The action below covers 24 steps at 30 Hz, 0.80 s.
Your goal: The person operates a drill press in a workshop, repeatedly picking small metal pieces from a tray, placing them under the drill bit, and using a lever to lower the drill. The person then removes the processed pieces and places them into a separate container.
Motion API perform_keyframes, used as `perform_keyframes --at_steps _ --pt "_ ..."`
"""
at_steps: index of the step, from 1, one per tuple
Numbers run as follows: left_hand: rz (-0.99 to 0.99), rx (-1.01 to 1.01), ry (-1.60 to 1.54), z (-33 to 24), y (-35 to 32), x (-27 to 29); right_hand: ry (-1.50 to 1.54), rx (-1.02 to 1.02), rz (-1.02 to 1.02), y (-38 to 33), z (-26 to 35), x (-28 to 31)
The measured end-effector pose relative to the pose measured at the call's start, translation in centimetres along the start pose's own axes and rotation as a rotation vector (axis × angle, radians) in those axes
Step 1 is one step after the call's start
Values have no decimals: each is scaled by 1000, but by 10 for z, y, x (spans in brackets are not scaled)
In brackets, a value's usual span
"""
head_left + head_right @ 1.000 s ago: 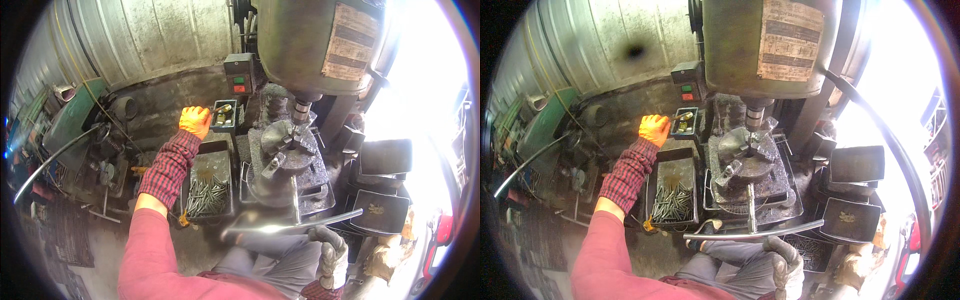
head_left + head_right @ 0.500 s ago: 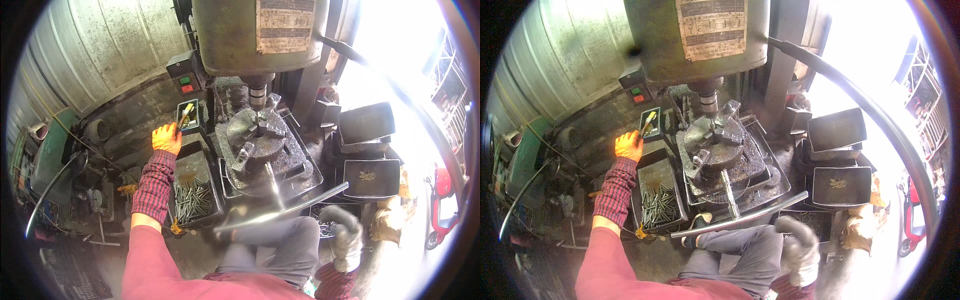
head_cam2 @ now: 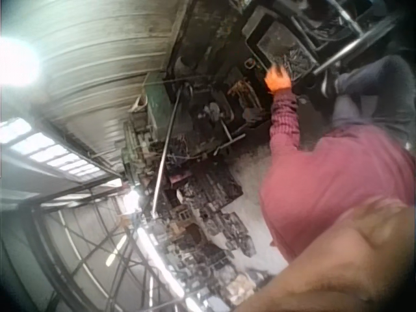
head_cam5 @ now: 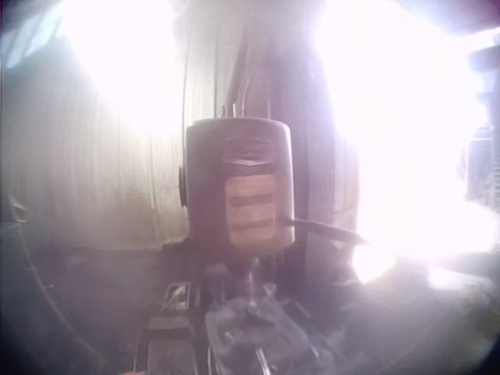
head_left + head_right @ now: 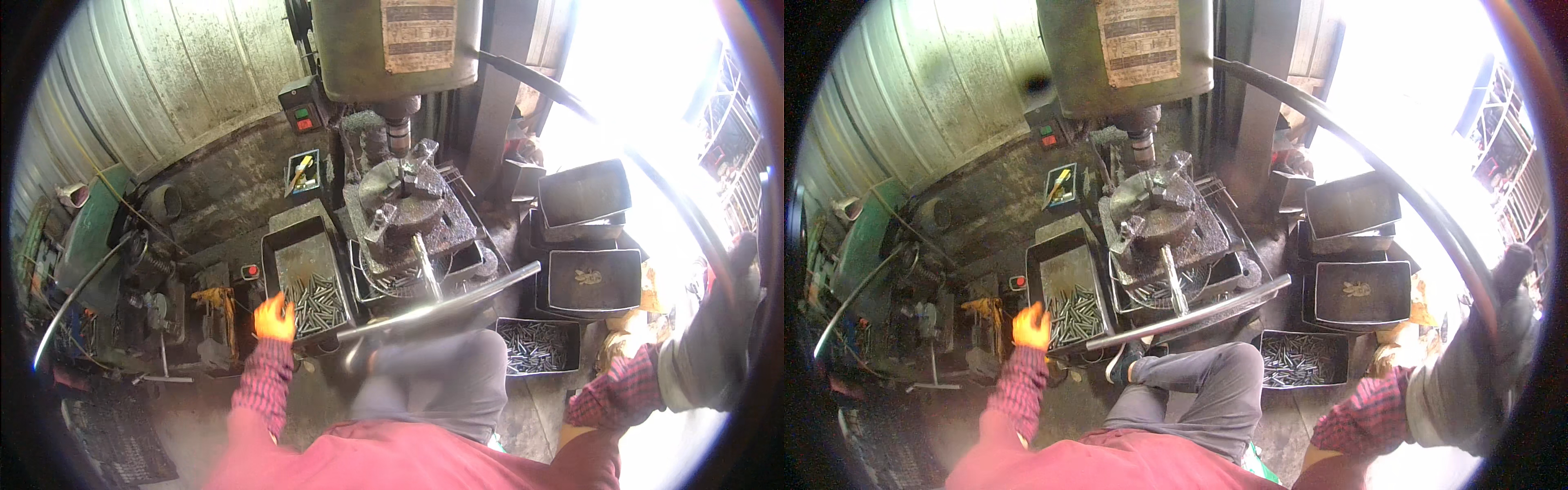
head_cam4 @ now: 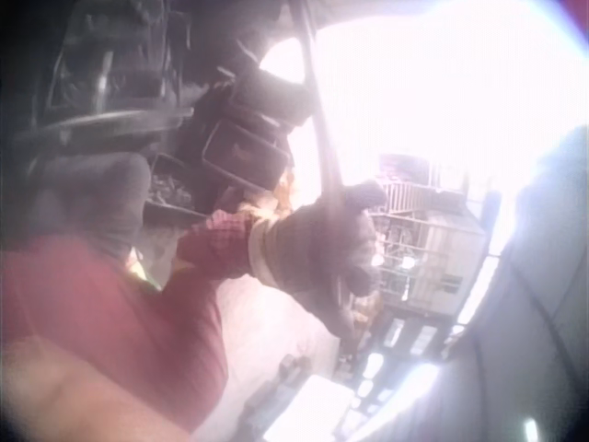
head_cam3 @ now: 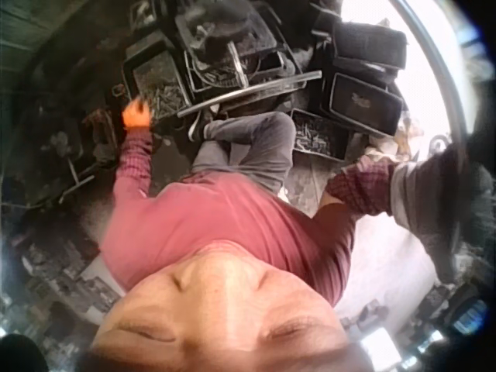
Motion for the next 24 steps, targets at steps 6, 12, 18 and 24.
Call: perform_keyframes --at_steps 6,12,18,24 --pt "197 503 78 59 -222 62 -1454 822 211 7 26 -15" --pt "418 848 115 87 -339 108 -1922 731 274 -33 35 -21" --pt "917 815 391 121 -405 99 -1948 725 291 -47 36 -17" --pt "970 725 443 151 -443 78 -1940 715 290 -57 32 -10"
Point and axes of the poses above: each hand's wrist, its own y-axis towards the middle knuckle, its own x-axis out of the back of the hand, z = x × y, the point moved 1 cm from there along y, towards the middle knuckle, and after that the axes turned 10 degrees about x, right-handed, at the moved point
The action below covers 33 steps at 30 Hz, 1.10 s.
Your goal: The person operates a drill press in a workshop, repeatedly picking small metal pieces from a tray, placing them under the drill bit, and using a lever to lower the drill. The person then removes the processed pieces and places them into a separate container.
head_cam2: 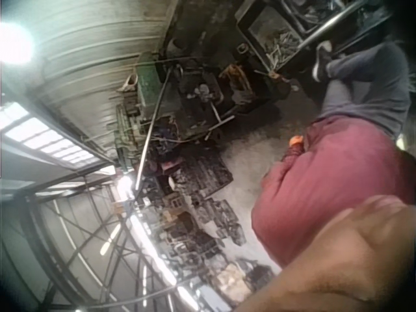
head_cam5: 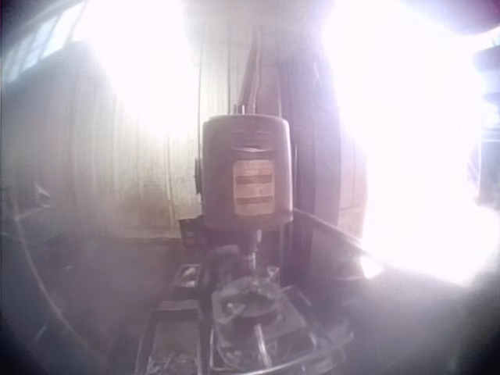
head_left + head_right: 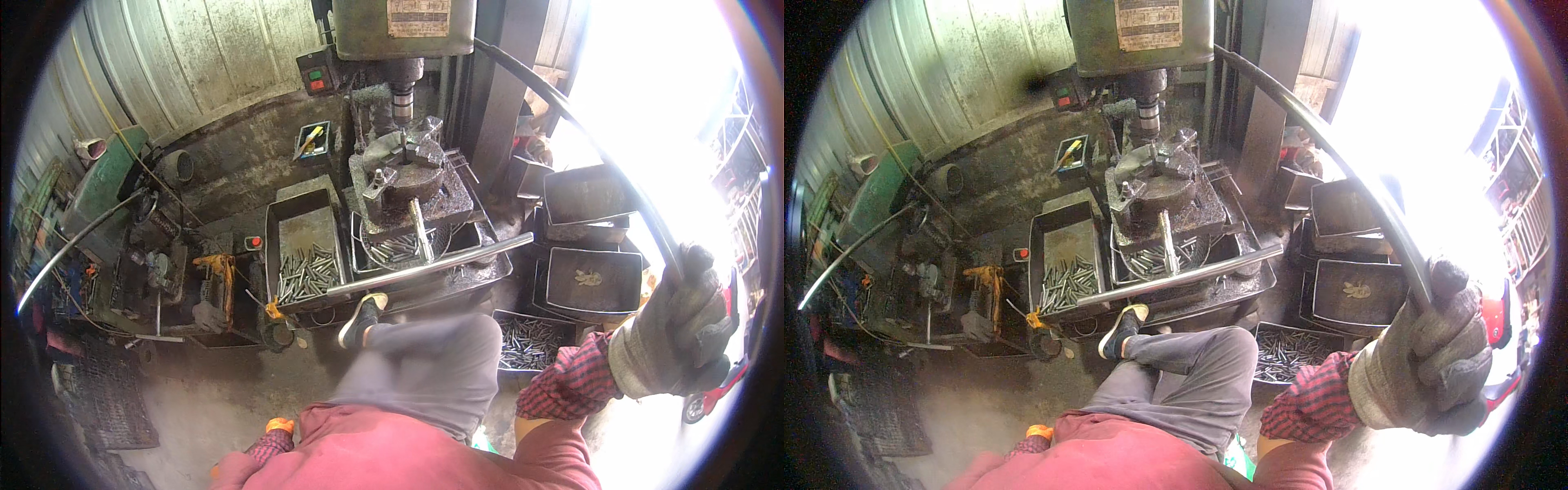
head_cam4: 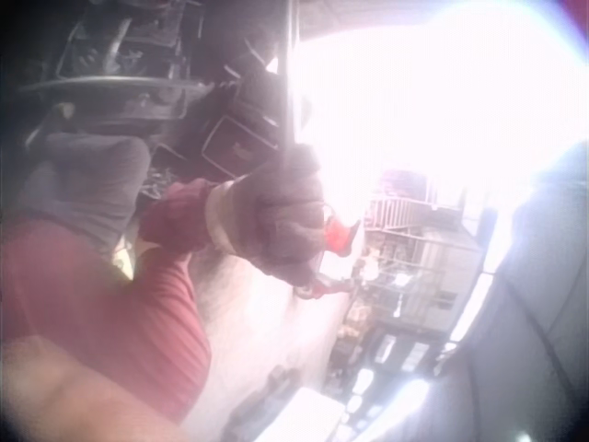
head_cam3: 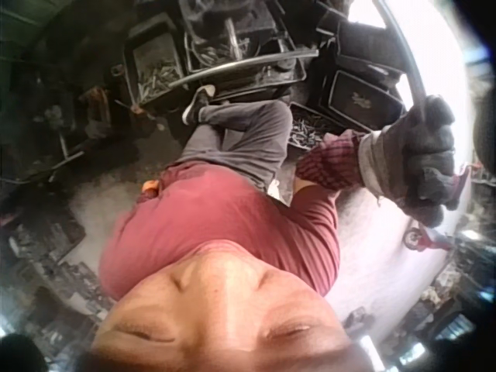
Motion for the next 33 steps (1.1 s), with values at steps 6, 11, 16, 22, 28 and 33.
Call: perform_keyframes --at_steps 6,11,16,22,28,33 --pt "-19 69 -141 -30 -8 19 25 -14 -4 -10 3 -4" --pt "-39 53 -146 -51 -20 46 59 -11 -41 -21 -3 -7" --pt "6 109 -102 -57 -23 59 219 -377 229 -46 -3 -24" --pt "3 172 -232 -67 -29 73 213 -403 182 -64 6 -33" --pt "-12 143 -171 -73 -30 78 100 -374 231 -64 14 -30" --pt "5 161 -225 -73 -29 76 13 -350 307 -67 18 -28"
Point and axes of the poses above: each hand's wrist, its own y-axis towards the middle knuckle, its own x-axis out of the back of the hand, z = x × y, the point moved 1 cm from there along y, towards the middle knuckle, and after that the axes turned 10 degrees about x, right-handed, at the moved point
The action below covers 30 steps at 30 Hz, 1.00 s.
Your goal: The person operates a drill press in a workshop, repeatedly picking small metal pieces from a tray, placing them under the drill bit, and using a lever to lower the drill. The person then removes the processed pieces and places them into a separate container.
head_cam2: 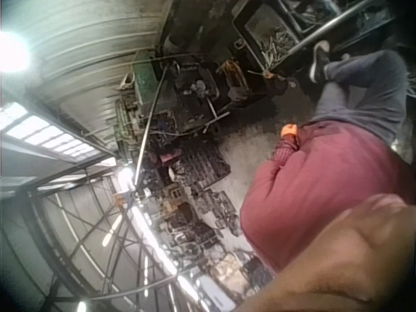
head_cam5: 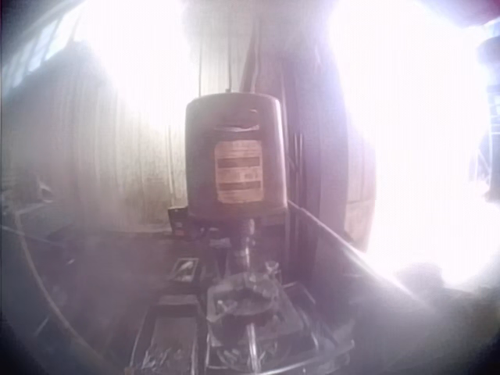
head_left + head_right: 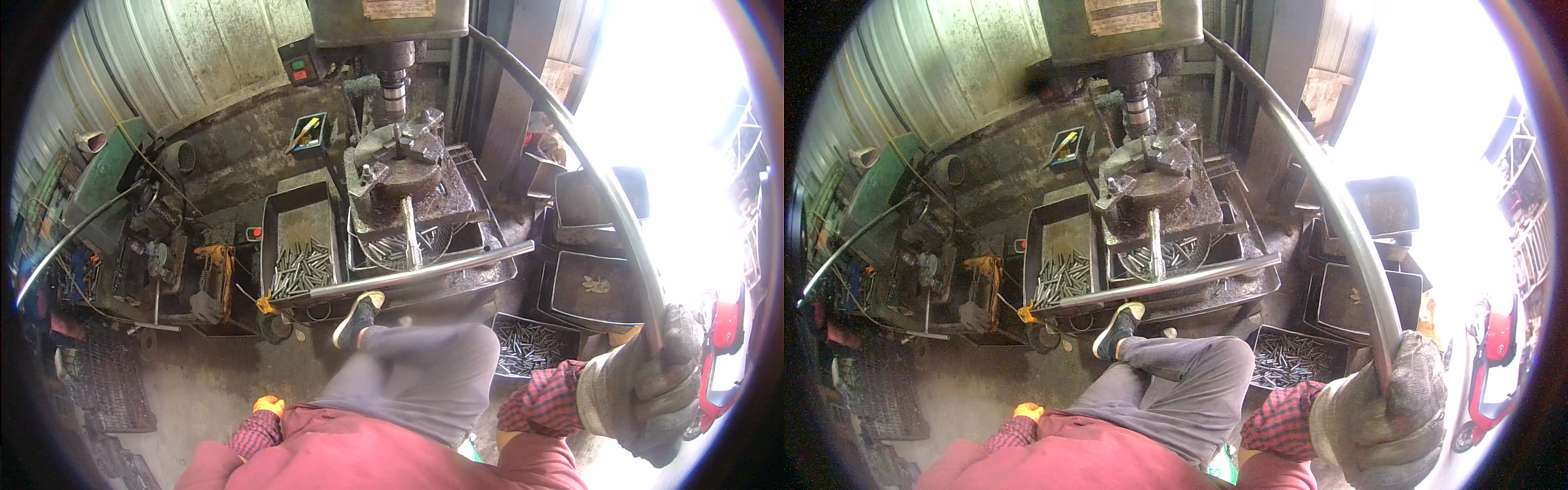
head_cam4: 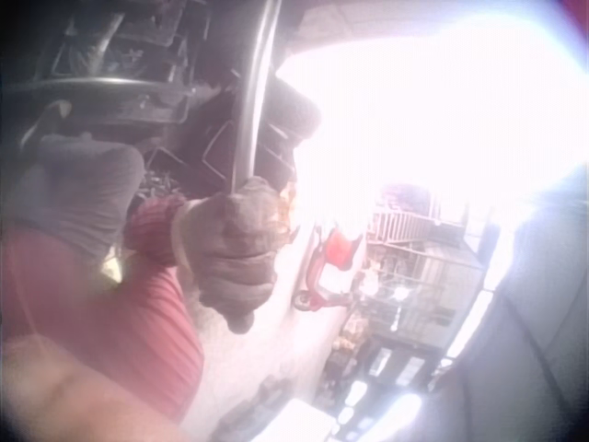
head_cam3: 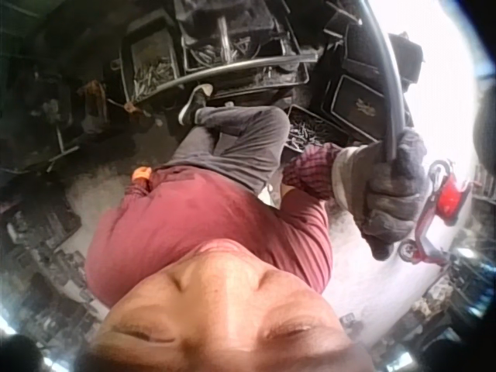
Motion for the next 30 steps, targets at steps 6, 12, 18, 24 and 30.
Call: perform_keyframes --at_steps 6,12,18,24,30 --pt "-18 13 27 -3 5 6 -170 36 103 -5 5 2" --pt "-36 23 1 -2 3 10 -347 84 217 -11 7 8" --pt "-46 11 50 3 6 5 -540 172 369 -15 8 12" --pt "-67 -40 99 14 11 -1 -716 276 535 -17 13 14" --pt "-43 44 4 18 2 3 -381 312 104 -20 7 17"
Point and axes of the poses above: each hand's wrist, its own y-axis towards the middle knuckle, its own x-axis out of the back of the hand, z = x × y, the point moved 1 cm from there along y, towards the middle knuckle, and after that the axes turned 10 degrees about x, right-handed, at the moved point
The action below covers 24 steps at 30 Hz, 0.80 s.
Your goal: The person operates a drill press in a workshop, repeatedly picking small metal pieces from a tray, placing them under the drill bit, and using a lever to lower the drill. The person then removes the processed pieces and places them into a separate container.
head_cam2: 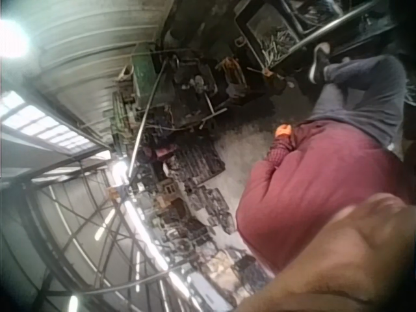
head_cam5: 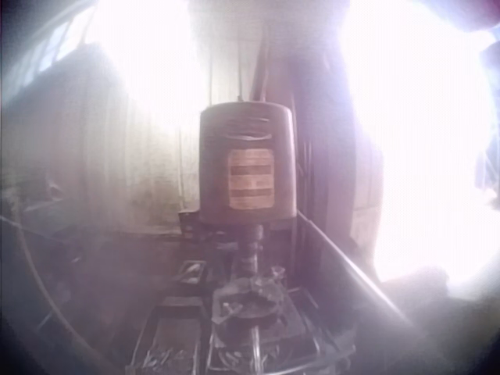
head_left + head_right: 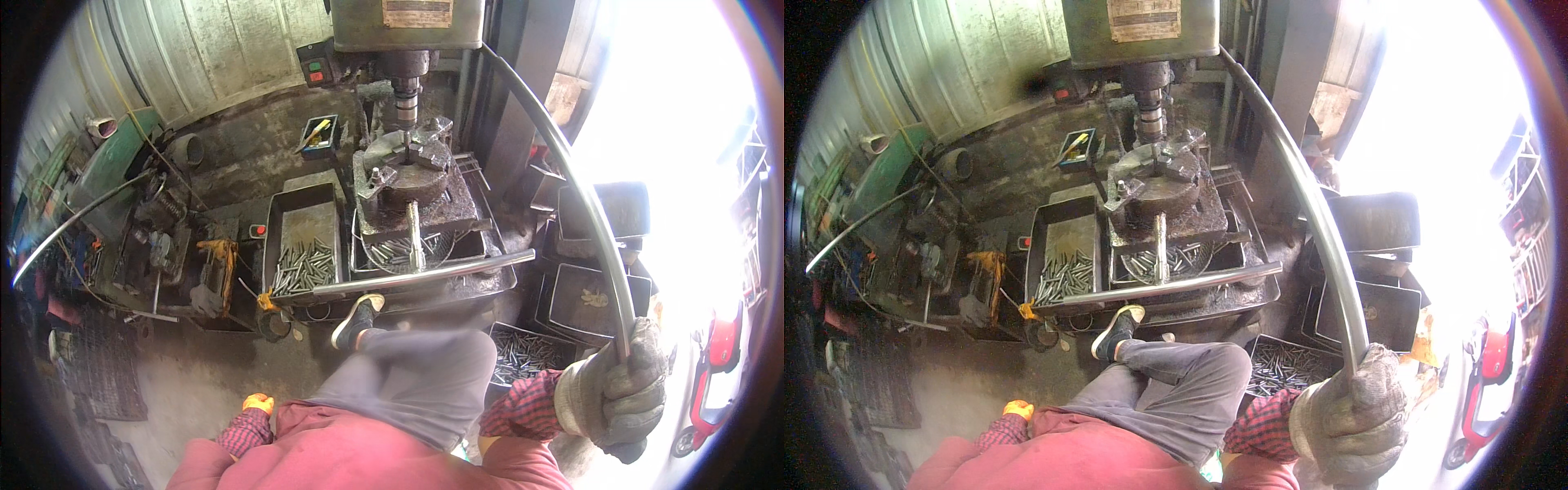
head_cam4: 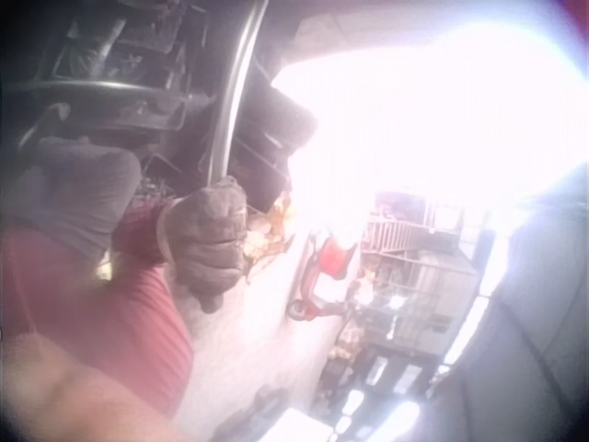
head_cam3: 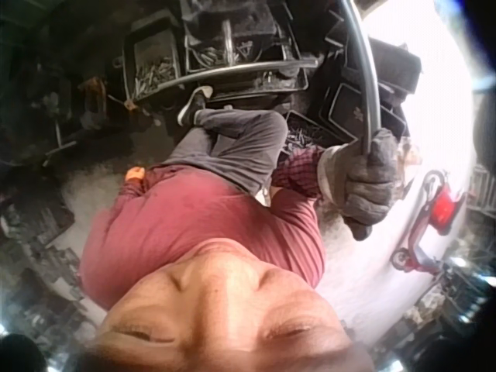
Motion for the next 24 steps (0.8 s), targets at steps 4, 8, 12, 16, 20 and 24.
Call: perform_keyframes --at_steps 4,8,12,16,20,24 --pt "-8 26 23 2 -4 1 247 -101 -230 -3 -3 12" --pt "-5 63 -32 11 -4 -5 347 -181 -504 4 0 27" --pt "-31 -47 37 17 0 -11 305 -164 -457 15 0 28" --pt "8 -58 98 19 -1 -20 281 -140 -317 15 -5 19" --pt "52 36 -26 25 -3 -28 220 -136 -51 13 -8 12" --pt "5 -29 13 27 8 -31 149 -27 -364 18 -13 22"
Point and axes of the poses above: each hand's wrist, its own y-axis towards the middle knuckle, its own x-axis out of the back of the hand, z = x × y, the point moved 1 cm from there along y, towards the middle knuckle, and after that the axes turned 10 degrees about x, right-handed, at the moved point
